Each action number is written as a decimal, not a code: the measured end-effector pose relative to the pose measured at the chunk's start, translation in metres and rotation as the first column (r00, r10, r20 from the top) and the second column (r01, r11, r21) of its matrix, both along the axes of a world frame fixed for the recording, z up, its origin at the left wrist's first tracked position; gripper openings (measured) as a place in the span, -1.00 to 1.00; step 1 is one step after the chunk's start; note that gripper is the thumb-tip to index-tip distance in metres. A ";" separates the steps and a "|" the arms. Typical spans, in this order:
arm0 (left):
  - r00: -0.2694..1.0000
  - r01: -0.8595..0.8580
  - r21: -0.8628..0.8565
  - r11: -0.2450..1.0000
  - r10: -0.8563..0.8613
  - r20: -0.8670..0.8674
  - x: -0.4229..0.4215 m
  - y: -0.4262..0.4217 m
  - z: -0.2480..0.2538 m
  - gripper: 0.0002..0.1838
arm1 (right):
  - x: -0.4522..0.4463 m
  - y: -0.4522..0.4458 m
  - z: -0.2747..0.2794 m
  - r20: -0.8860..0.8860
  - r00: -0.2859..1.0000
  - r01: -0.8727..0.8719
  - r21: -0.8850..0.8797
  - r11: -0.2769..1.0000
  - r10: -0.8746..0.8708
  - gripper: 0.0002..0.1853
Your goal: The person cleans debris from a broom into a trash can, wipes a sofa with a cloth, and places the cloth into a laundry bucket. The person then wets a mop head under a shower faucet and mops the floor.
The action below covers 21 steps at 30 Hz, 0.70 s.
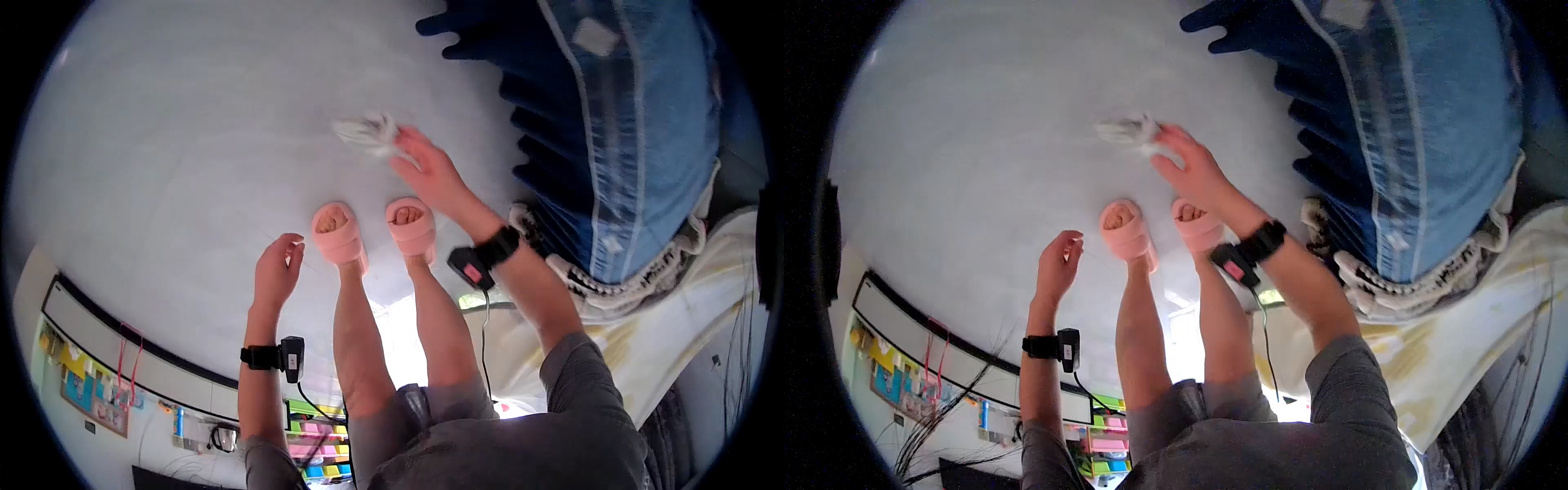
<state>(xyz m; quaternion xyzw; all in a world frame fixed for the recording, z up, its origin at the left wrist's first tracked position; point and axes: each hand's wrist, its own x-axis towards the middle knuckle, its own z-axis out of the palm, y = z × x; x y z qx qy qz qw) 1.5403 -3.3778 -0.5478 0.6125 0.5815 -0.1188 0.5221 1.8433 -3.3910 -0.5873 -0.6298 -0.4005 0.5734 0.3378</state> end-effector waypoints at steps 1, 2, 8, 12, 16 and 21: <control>1.000 0.000 0.005 1.000 0.000 0.004 -0.001 -0.004 0.019 -0.86 | 0.004 -0.007 0.035 -0.121 0.988 0.066 -0.239 0.969 -0.098 -0.69; 0.999 0.021 0.024 0.999 -0.022 0.025 -0.001 -0.006 0.040 -0.86 | 0.007 -0.012 0.070 -0.215 0.951 0.102 -0.462 0.881 -0.223 -0.71; 0.978 0.040 0.138 0.990 -0.066 0.195 0.042 0.014 0.193 -0.82 | 0.014 -0.044 0.240 -0.434 0.796 0.214 -0.451 0.866 -0.422 -0.73; 0.919 -0.096 0.129 0.987 0.039 0.393 0.075 0.032 0.289 -0.72 | 0.008 -0.040 0.324 -0.569 0.728 0.077 -0.486 0.870 -0.383 -0.69; 0.810 -0.230 0.002 0.973 0.190 0.555 0.081 0.032 0.352 -0.69 | -0.006 -0.029 0.390 -0.501 0.863 -0.135 -0.356 0.925 -0.067 -0.68; 0.819 -0.035 0.453 0.891 -0.234 0.524 0.065 0.021 0.411 -0.74 | -0.045 -0.030 0.442 -0.278 0.951 -0.220 -0.312 0.924 0.133 -0.75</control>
